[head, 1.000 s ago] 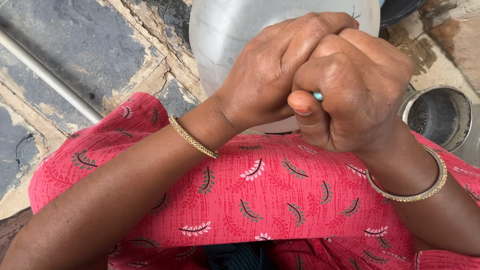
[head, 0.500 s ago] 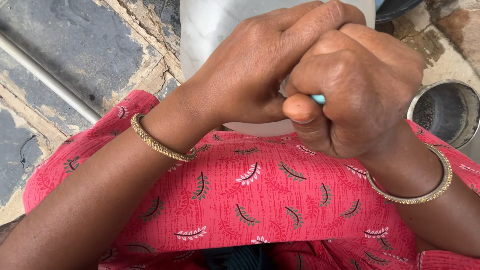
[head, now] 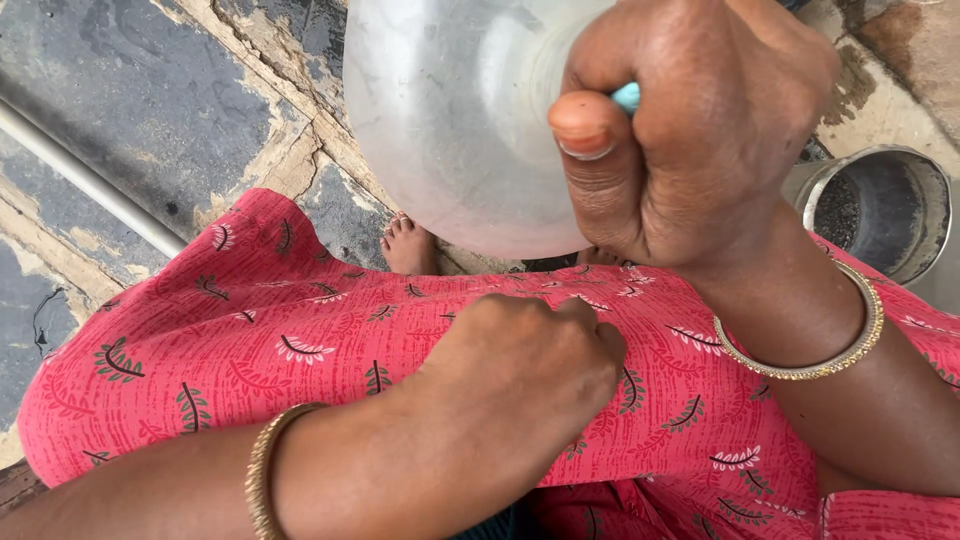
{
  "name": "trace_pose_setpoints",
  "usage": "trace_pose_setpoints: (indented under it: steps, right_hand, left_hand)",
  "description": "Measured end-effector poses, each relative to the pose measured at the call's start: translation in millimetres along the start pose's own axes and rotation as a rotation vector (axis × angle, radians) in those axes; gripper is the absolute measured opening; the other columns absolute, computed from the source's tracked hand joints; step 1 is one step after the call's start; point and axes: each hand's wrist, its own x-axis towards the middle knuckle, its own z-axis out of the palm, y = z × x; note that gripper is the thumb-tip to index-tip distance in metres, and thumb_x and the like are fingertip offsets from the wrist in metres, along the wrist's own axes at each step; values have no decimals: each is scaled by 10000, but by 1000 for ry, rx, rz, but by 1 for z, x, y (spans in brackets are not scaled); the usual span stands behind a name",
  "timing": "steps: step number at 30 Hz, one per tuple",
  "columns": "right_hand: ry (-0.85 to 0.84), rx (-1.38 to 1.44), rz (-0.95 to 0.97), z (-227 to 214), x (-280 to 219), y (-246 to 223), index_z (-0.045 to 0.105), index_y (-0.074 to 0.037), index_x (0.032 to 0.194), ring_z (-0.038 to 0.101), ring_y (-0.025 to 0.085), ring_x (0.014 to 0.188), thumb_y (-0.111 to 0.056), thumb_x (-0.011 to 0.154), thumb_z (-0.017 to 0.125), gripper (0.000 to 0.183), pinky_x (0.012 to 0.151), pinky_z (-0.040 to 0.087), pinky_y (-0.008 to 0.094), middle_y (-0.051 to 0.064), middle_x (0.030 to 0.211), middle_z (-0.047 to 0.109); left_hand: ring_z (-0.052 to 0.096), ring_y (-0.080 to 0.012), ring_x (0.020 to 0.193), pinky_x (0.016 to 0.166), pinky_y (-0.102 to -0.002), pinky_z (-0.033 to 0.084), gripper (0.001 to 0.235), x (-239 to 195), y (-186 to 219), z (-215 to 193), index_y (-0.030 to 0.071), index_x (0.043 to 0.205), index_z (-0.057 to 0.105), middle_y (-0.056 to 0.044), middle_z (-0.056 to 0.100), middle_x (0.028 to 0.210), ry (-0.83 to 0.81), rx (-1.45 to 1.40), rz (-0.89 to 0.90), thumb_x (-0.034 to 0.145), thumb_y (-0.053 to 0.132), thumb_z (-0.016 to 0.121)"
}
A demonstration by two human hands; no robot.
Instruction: Cleaning the neck and mouth of a large plastic water jug using a toothbrush and water.
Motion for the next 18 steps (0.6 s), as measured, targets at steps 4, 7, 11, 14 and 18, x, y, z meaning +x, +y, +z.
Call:
trace_pose_setpoints:
  steps: [4, 7, 11, 14, 18]
  right_hand:
    - [6, -2, 5, 2, 0, 0, 572, -46, 1052, 583, 205, 720, -301, 1210, 445, 325, 637, 403, 344, 33, 873, 633]
    - [3, -7, 12, -1, -2, 1, 570, -48, 1051, 579, 204, 718, -305, 1212, 442, 329, 641, 402, 345, 32, 869, 635]
    - [5, -1, 16, -2, -5, 3, 568, -51, 1050, 574, 203, 714, -311, 1214, 437, 334, 646, 400, 345, 31, 865, 637]
    - [5, 7, 20, -2, -10, 6, 567, -53, 1049, 569, 202, 712, -315, 1216, 434, 338, 649, 399, 346, 30, 862, 639]
    - [6, 24, 31, 6, -21, 8, 565, -55, 1048, 564, 200, 709, -320, 1219, 429, 343, 654, 398, 347, 28, 858, 642]
  left_hand:
    - [728, -337, 687, 535, -452, 562, 144, 7, -10, 13, 18, 833, 666, -175, 697, 768, -11, 3, 27, 708, 87, 689]
    - [725, -352, 709, 553, -471, 558, 105, 8, -14, 15, 25, 830, 667, -172, 701, 757, -43, -24, 43, 748, 89, 680]
    - [722, -368, 742, 579, -484, 551, 78, 6, -24, 14, 26, 814, 671, -170, 707, 755, -18, -65, 69, 757, 78, 666]
    - [715, -372, 795, 583, -552, 537, 71, 12, -26, -14, 66, 849, 694, -146, 712, 824, -201, 14, -110, 801, 82, 643]
    - [726, -326, 792, 685, -459, 573, 399, -6, -44, -68, 117, 851, 748, -125, 718, 801, -238, 371, -418, 912, 508, 693]
